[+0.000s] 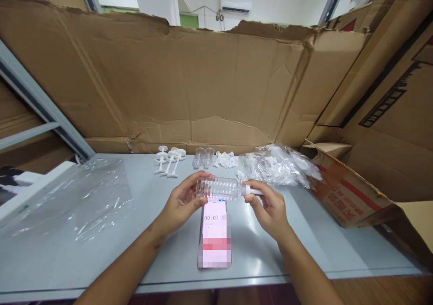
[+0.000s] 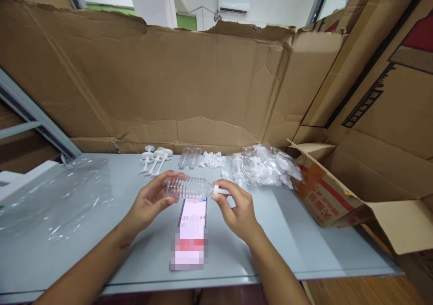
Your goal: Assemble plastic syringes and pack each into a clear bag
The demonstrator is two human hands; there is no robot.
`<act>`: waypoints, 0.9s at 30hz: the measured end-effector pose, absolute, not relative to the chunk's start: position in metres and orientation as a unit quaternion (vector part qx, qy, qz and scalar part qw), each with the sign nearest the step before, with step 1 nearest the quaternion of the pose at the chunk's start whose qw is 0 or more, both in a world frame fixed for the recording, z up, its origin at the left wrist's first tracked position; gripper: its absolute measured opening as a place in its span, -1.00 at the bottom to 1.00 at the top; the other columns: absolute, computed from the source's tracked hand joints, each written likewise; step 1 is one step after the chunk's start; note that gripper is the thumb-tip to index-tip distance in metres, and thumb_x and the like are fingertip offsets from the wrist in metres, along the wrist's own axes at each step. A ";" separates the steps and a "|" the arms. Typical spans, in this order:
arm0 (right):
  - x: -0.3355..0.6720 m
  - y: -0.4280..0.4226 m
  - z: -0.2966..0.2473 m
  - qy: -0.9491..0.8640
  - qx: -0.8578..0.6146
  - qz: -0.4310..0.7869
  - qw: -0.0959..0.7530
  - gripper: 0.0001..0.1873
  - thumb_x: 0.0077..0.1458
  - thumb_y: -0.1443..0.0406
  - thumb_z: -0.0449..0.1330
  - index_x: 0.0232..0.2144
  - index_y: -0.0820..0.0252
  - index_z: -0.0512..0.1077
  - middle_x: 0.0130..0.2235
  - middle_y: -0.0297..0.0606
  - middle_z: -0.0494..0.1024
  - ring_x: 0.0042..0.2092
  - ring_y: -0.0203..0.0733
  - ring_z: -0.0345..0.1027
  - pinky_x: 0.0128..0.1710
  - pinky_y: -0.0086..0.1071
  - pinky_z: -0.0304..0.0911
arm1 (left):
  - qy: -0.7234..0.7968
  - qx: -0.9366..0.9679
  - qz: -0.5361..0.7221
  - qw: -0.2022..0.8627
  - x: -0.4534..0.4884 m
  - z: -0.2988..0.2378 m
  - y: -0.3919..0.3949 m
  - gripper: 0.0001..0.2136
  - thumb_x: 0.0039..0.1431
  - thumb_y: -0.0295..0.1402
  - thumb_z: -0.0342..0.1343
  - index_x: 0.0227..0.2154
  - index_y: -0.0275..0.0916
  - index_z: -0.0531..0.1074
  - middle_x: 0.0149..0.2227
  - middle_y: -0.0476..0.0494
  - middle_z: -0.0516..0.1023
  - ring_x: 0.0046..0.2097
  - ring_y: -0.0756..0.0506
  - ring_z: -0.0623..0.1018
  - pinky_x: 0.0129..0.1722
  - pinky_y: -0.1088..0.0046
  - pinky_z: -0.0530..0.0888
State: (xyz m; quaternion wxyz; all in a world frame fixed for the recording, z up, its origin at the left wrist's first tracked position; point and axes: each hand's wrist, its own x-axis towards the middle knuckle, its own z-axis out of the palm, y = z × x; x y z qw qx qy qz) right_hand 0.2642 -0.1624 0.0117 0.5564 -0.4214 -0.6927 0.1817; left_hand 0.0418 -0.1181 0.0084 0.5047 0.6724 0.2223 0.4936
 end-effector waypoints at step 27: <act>0.261 -0.155 0.016 -0.623 -0.448 0.387 0.512 -0.81 -0.02 0.22 0.20 -0.32 0.18 0.45 -0.37 -0.25 0.48 -0.50 -0.32 0.36 -0.58 -0.45 0.28 | 0.296 0.633 0.475 0.535 0.044 0.012 -0.115 -0.58 0.09 -0.19 0.04 0.03 -0.13 0.26 -0.20 -0.16 0.44 -0.44 0.04 0.37 -0.48 0.54 0.32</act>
